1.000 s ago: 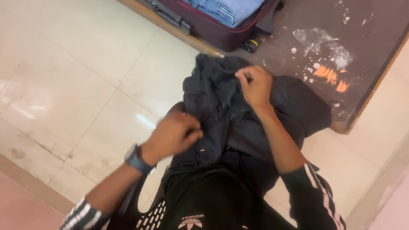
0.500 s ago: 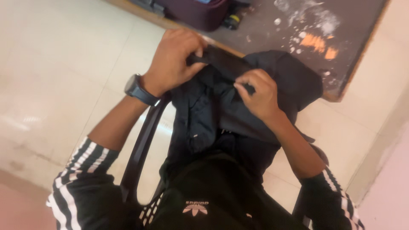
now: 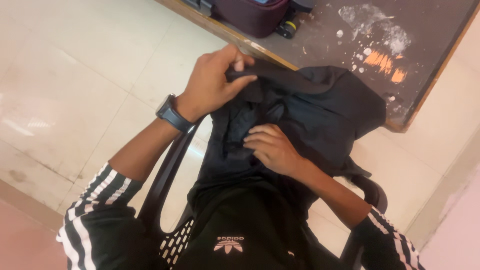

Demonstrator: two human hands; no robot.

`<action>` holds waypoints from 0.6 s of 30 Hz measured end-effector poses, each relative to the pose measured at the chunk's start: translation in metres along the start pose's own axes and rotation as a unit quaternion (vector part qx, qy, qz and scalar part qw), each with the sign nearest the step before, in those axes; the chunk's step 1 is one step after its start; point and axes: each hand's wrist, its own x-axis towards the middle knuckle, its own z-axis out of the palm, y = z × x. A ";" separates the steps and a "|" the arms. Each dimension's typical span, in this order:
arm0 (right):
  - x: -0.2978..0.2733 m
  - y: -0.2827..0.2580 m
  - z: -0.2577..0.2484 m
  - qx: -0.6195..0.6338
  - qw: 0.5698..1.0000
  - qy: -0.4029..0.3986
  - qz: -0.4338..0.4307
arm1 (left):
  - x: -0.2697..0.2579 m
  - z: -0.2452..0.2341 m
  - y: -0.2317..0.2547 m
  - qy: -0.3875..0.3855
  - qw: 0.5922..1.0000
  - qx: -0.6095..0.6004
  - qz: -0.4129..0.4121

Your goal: The person folds black trousers and places them into a suitcase already containing denim garments before closing and zipping the suitcase.

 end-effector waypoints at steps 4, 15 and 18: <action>0.014 0.011 -0.022 0.196 0.961 0.061 0.187 | 0.010 0.002 0.005 -0.060 0.996 -0.056 -0.037; 0.064 0.023 -0.060 0.297 0.920 0.089 0.240 | 0.022 -0.026 0.032 -0.182 0.966 -0.159 0.091; 0.066 0.030 -0.057 0.237 0.923 0.208 0.222 | 0.018 -0.031 0.029 -0.172 0.984 -0.043 -0.015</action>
